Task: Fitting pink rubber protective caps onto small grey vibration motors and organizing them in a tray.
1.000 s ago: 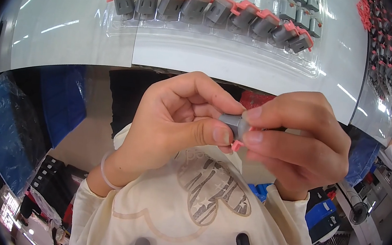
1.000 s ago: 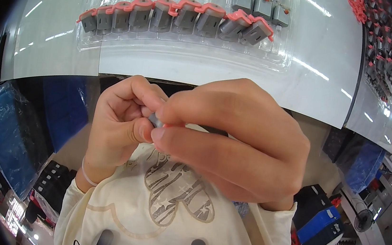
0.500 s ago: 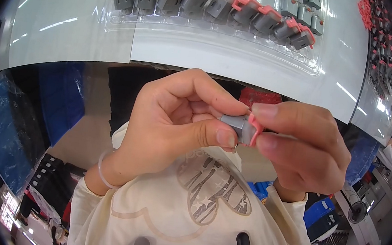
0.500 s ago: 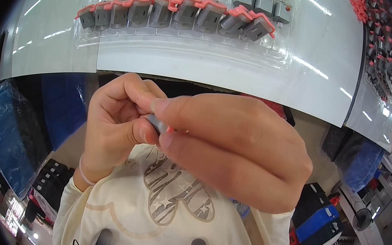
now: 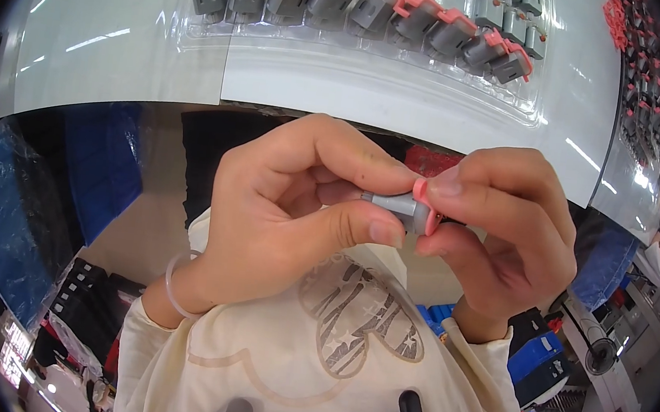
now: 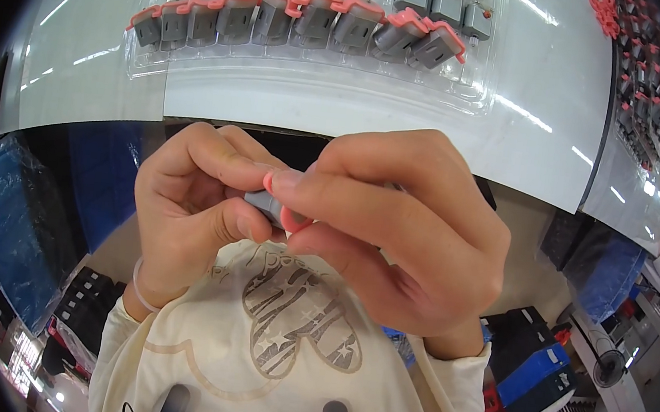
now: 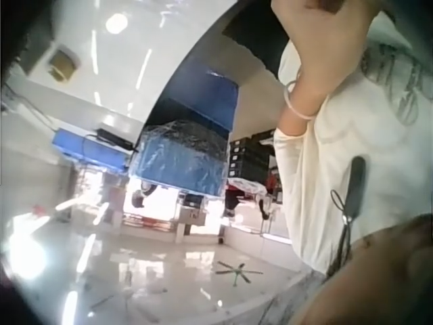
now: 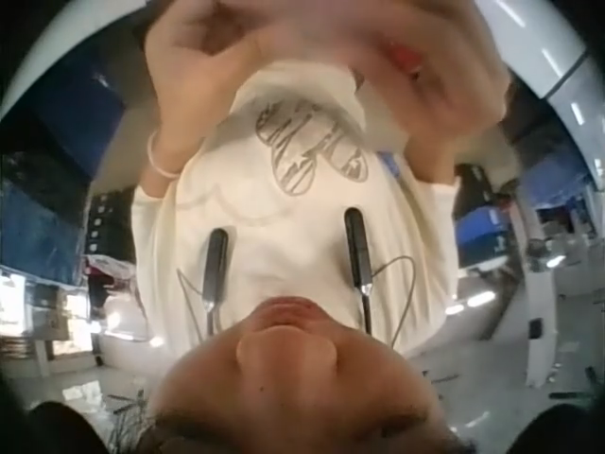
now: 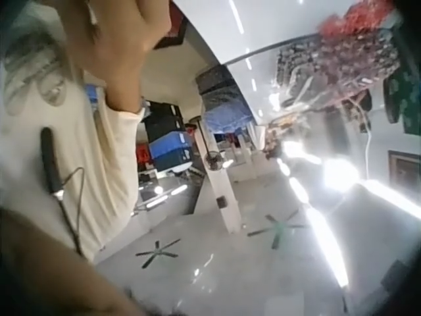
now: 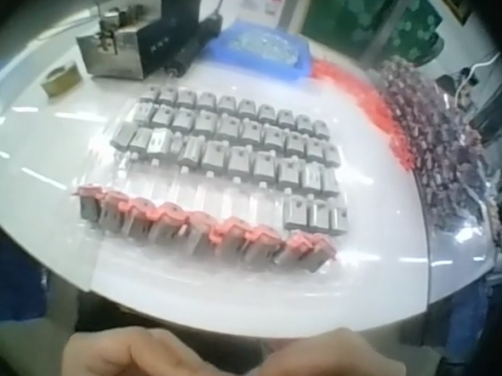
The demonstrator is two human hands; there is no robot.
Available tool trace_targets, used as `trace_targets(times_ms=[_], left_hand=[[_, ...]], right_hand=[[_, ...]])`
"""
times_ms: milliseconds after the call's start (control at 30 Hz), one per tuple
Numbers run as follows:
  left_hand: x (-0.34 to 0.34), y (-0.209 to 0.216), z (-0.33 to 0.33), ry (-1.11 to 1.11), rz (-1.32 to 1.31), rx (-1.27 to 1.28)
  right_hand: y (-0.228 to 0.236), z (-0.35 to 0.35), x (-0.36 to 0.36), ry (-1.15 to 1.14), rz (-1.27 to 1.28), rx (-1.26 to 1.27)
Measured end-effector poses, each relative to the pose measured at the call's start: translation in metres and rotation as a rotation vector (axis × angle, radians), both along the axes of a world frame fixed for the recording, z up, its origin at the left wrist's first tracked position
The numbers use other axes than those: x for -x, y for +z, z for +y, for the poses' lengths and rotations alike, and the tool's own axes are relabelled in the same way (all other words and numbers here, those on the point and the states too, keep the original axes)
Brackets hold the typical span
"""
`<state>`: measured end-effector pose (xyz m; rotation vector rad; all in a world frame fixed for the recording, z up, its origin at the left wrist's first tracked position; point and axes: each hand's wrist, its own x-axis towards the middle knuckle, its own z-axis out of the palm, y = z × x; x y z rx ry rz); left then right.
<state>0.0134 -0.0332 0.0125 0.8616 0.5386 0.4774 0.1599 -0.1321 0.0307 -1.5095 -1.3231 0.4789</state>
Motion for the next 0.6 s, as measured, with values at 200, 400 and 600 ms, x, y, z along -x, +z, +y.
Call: trace_targets(times_ms=[200, 400, 600], left_hand=[[-0.011, 0.001, -0.001, 0.029, -0.049, 0.023], [-0.016, -0.002, 0.002, -0.05, -0.109, -0.076], [-0.016, -0.001, 0.005, -0.196, -0.006, -0.161]], right_hand=[[-0.011, 0.006, -0.019, 0.097, -0.138, -0.098], [-0.011, 0.007, -0.021, 0.085, -0.056, -0.133], [-0.009, -0.005, -0.025, 0.123, 0.094, 0.035]])
